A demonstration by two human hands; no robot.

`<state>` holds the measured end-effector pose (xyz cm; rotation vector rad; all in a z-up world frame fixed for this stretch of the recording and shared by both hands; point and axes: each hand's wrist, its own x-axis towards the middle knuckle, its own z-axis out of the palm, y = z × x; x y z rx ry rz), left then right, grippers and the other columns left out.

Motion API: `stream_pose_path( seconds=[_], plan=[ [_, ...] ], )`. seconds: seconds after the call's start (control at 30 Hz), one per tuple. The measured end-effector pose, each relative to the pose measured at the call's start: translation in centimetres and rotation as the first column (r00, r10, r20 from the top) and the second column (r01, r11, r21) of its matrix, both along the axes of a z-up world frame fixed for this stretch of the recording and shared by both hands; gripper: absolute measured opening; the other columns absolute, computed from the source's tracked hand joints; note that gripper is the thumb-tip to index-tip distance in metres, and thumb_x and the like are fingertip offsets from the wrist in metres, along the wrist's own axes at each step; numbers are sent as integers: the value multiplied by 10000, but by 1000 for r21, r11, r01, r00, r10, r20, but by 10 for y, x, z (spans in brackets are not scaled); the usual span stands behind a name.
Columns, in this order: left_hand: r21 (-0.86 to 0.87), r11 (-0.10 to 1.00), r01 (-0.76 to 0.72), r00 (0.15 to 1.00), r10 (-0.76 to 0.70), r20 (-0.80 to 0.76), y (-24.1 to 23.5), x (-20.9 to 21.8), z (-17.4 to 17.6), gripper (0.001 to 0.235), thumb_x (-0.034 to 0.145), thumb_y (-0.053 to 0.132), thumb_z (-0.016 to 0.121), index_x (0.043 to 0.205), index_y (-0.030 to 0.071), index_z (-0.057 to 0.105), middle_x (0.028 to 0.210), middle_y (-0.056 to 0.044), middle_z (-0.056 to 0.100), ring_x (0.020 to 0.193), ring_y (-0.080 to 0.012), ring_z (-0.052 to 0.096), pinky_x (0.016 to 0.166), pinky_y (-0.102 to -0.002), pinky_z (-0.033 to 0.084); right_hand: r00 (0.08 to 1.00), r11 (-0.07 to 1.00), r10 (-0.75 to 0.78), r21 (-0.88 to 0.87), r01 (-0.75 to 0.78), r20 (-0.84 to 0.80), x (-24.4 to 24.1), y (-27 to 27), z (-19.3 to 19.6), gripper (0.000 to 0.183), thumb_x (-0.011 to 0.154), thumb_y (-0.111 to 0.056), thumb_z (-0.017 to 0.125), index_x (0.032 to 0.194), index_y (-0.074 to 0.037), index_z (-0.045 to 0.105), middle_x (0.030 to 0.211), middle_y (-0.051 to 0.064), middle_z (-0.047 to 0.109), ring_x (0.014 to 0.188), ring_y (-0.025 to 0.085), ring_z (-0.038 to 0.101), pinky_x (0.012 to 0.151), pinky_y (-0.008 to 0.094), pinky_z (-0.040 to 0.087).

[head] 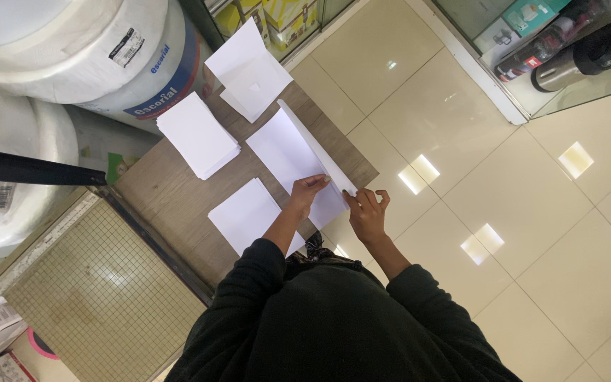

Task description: The person repeatedly folds white sheets of paper in half and uses a paper cutter to trim them to size. The cut pieces are stacked on the table. The process is repeated for multiple sheets throughout the clip.

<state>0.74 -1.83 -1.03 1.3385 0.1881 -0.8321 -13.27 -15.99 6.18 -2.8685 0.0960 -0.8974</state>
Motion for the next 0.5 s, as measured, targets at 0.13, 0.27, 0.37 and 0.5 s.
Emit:
stream_pose_path(
  seconds=[0.13,0.27,0.37,0.5],
  plan=[
    [48,999,3,1000,-4,9,-1,-1,9,383,845,270,975,1146,83,828,1020,-79,775,996,-154,661,975,-326,545,1000,1000,3,-6,-3,-15,0,-1,-1,230,873,42,757,963,-164,806,768,-18,550,938,155,651,963,509,305],
    [83,995,-54,998,52,22,-8,-5,0,372,820,267,978,1115,98,826,958,-50,745,957,-140,663,921,-285,551,1000,1000,-1,-21,1,-20,1,-1,0,209,873,23,768,959,-165,802,769,-24,551,934,153,654,963,508,307],
    [181,983,-39,997,26,72,-8,-9,4,308,865,253,933,1114,105,829,974,-65,739,969,-156,658,898,-325,543,999,995,-46,-90,45,-2,1,-3,-1,185,911,0,753,1005,-156,788,786,-17,538,929,163,650,949,498,320],
    [253,966,-50,998,42,36,-10,-9,-1,321,877,288,908,1132,115,819,992,-60,719,963,-172,630,869,-343,523,973,980,-196,-64,190,-117,-1,-2,23,647,862,-427,836,1418,-142,665,1222,123,569,1267,348,507,1000,547,291]
  ],
)
